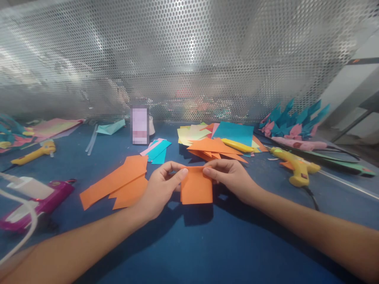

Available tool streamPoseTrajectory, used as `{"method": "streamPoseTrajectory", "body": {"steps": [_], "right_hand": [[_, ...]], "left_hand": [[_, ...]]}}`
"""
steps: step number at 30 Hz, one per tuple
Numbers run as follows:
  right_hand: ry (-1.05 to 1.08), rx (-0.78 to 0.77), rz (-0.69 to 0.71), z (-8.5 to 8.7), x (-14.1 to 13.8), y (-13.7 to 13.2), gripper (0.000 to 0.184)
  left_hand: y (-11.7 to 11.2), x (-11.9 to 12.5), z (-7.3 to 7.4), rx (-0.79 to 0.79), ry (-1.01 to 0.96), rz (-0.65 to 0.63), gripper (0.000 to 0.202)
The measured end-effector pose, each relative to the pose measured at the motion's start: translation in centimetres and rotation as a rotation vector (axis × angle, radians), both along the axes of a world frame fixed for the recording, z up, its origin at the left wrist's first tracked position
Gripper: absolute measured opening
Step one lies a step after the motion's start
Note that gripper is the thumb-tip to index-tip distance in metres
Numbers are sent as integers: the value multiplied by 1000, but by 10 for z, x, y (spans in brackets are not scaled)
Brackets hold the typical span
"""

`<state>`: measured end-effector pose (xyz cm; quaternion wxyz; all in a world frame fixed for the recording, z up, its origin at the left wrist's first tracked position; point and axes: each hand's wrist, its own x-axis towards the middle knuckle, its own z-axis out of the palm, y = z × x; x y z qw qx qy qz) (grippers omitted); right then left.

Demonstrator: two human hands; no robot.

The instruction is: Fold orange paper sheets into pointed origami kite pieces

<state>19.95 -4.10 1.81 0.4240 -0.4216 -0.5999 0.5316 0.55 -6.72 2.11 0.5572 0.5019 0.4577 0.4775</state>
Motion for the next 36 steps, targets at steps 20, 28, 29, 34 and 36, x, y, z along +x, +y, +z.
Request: {"method": "streamPoseTrajectory", "body": {"steps": [20, 28, 29, 34, 36], "right_hand": [[-45, 24, 60, -3, -1, -2, 35], [-64, 66, 68, -2, 1, -3, 38], [-62, 61, 56, -2, 1, -3, 39], [-86, 34, -41, -3, 1, -2, 37], [-116, 54, -45, -4, 1, -1, 35]], "left_hand": [[2, -3, -4, 86, 90, -23, 24], [6, -2, 1, -113, -107, -56, 29], [6, -2, 2, -126, -112, -69, 29], [6, -3, 2, -73, -7, -113, 23], [7, -4, 2, 0, 43, -122, 19]]}}
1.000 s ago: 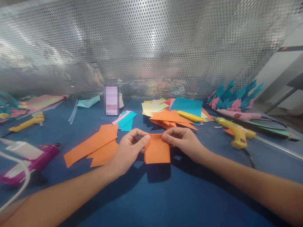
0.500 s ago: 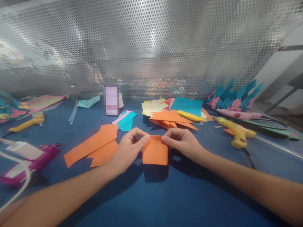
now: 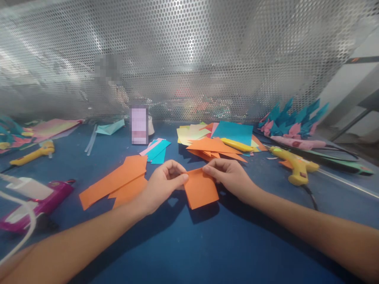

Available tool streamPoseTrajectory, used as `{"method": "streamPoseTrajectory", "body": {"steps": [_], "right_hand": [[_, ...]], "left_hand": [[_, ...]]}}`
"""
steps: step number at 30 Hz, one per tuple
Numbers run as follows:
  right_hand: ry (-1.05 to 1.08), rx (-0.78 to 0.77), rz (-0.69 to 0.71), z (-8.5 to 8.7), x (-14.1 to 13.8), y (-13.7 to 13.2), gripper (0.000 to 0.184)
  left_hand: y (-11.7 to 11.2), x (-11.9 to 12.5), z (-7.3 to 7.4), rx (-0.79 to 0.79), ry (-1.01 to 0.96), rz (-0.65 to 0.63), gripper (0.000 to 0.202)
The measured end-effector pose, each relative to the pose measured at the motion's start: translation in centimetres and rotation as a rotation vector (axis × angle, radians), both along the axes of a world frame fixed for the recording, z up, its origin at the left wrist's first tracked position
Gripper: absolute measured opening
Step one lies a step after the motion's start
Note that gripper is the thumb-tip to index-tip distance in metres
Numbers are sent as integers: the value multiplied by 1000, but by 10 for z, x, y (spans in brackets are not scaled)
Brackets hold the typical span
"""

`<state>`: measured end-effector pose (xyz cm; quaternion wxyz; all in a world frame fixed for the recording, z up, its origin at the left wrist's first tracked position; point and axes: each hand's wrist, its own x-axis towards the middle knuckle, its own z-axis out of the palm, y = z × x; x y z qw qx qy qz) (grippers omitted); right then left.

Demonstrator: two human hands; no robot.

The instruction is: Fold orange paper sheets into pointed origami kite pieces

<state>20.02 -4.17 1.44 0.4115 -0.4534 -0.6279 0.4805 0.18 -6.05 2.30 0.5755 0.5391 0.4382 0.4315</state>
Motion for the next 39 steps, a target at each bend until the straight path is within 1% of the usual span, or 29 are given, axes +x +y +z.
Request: {"method": "streamPoseTrajectory", "body": {"steps": [2, 4, 7, 10, 13, 15, 17, 19, 23, 26, 29, 32, 35, 39], "right_hand": [[-22, 15, 19, -1, 0, 1, 32], [-45, 19, 40, -2, 0, 1, 31], [-88, 31, 52, -3, 0, 1, 31], [-112, 32, 70, -1, 1, -1, 35], [-122, 23, 97, -1, 1, -2, 40], [-148, 39, 119, -1, 1, -2, 41], [-183, 63, 142, -2, 2, -1, 39], [-213, 82, 158, -3, 2, -1, 38], [-246, 109, 208, -3, 1, -3, 37], [-253, 111, 245, -2, 0, -5, 35], [-237, 85, 239, 1, 0, -6, 35], [-217, 63, 222, 4, 1, -6, 35], [-222, 70, 214, 5, 2, -6, 35], [-230, 96, 227, 6, 2, -5, 35]], "left_hand": [[1, 0, 0, 74, 57, -43, 15], [1, 0, 0, 141, 143, -114, 4], [0, 0, -1, 215, 260, -186, 16], [0, -1, -2, 277, 274, -160, 20], [2, -4, -1, 337, 276, -72, 19], [3, -7, -1, 356, 302, -40, 20], [4, -8, 0, 344, 344, -61, 25], [4, -8, 2, 295, 363, -128, 33], [2, -8, 7, 170, 288, -327, 50], [0, -8, 10, 137, 238, -424, 60], [-2, -7, 11, 144, 174, -430, 61], [-2, -5, 13, 112, 105, -391, 60], [0, -5, 15, 42, 106, -348, 60], [4, -8, 16, -31, 108, -331, 58]]}}
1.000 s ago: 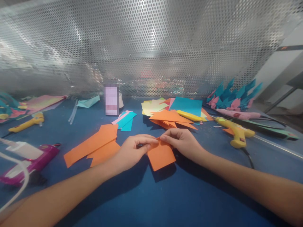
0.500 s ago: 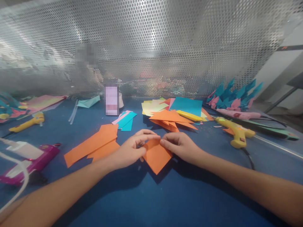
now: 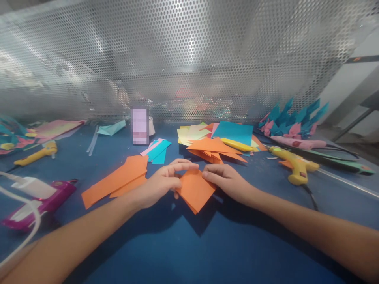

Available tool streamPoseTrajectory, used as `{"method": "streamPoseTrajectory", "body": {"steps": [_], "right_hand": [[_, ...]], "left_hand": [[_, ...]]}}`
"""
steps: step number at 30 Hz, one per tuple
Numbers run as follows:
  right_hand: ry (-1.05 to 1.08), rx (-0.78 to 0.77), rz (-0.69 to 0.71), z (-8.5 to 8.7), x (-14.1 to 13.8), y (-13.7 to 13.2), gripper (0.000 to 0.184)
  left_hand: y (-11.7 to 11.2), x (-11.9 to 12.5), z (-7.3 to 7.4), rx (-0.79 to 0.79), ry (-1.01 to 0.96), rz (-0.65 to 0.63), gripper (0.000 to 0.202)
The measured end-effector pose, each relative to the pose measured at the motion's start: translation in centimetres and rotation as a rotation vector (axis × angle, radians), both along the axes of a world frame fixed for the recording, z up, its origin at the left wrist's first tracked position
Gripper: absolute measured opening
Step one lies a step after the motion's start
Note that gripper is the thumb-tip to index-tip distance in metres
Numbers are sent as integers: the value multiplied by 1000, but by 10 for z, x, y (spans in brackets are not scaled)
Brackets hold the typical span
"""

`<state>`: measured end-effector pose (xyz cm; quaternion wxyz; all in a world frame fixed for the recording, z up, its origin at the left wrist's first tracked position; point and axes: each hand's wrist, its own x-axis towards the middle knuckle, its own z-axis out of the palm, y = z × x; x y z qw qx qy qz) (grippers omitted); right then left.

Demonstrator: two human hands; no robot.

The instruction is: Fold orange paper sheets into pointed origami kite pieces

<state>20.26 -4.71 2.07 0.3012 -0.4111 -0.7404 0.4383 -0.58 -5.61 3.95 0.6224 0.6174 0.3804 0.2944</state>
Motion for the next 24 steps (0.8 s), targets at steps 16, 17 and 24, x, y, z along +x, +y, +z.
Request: {"method": "streamPoseTrajectory", "body": {"steps": [16, 17, 24], "right_hand": [[-48, 97, -38, -4, 2, 3, 39], [-49, 103, -42, -4, 2, 3, 38], [-40, 89, -57, -5, 1, 3, 34]], "left_hand": [[5, -5, -6, -12, -59, 106, 53], [5, -4, -7, -4, -58, 108, 54], [1, -2, -8, 3, -97, 145, 43]]}}
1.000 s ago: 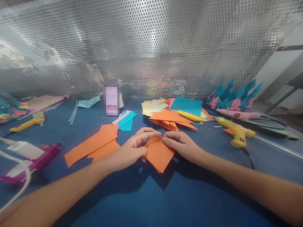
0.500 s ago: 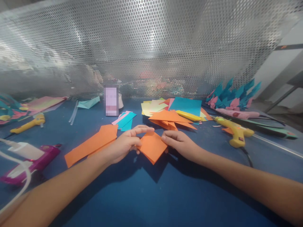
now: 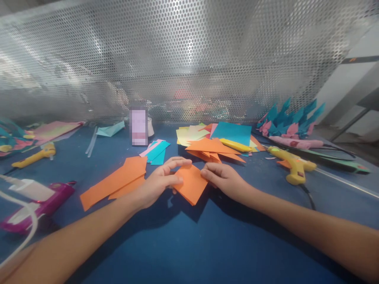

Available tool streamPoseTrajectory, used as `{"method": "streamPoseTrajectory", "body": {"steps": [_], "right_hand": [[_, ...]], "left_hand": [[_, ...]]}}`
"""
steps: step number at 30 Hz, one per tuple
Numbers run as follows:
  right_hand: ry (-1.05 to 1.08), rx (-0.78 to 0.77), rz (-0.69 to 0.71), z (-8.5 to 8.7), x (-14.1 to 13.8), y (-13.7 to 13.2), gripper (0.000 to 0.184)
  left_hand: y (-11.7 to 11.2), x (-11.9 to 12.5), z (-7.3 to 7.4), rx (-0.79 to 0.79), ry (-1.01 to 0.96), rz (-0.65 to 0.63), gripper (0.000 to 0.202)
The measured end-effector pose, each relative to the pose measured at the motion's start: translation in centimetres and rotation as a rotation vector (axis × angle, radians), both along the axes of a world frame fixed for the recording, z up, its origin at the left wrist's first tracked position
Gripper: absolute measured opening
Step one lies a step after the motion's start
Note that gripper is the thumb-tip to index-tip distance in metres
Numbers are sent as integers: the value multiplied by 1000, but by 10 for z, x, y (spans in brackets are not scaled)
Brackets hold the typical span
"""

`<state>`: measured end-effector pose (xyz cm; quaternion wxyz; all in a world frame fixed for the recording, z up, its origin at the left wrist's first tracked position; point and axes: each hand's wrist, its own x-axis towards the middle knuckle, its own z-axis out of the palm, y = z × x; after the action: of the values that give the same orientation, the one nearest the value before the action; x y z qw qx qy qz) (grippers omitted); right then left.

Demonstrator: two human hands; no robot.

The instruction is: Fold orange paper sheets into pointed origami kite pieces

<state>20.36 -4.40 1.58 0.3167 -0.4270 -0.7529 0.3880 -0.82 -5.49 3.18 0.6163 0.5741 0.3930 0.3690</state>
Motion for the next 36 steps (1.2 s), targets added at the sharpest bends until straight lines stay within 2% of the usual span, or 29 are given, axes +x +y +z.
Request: {"method": "streamPoseTrajectory", "body": {"steps": [3, 7, 12, 15, 20, 24, 27, 32, 36], "right_hand": [[44, -10, -10, -3, 0, 2, 28], [147, 175, -72, -5, 2, 2, 24], [13, 447, 51, -5, 5, -1, 38], [-16, 493, 73, -6, 5, -1, 32], [52, 382, 73, -4, 3, 0, 25], [114, 251, 38, -1, 2, -2, 21], [171, 154, -50, -2, 2, -1, 25], [317, 30, -200, -3, 3, 3, 39], [362, -11, -280, -3, 4, 6, 41]], "left_hand": [[1, 0, 0, -68, -35, 53, 42], [4, 0, -1, -188, -99, 119, 47], [5, 1, -2, -229, -169, 134, 44], [4, 2, -1, -227, -181, 129, 39], [2, 2, 0, -207, -190, 125, 40], [1, 1, -4, -155, -174, 96, 55], [1, 0, -8, -77, -143, 54, 62], [-1, 2, -10, 46, -12, 76, 45], [-2, 6, -8, 105, -82, 75, 28]]}}
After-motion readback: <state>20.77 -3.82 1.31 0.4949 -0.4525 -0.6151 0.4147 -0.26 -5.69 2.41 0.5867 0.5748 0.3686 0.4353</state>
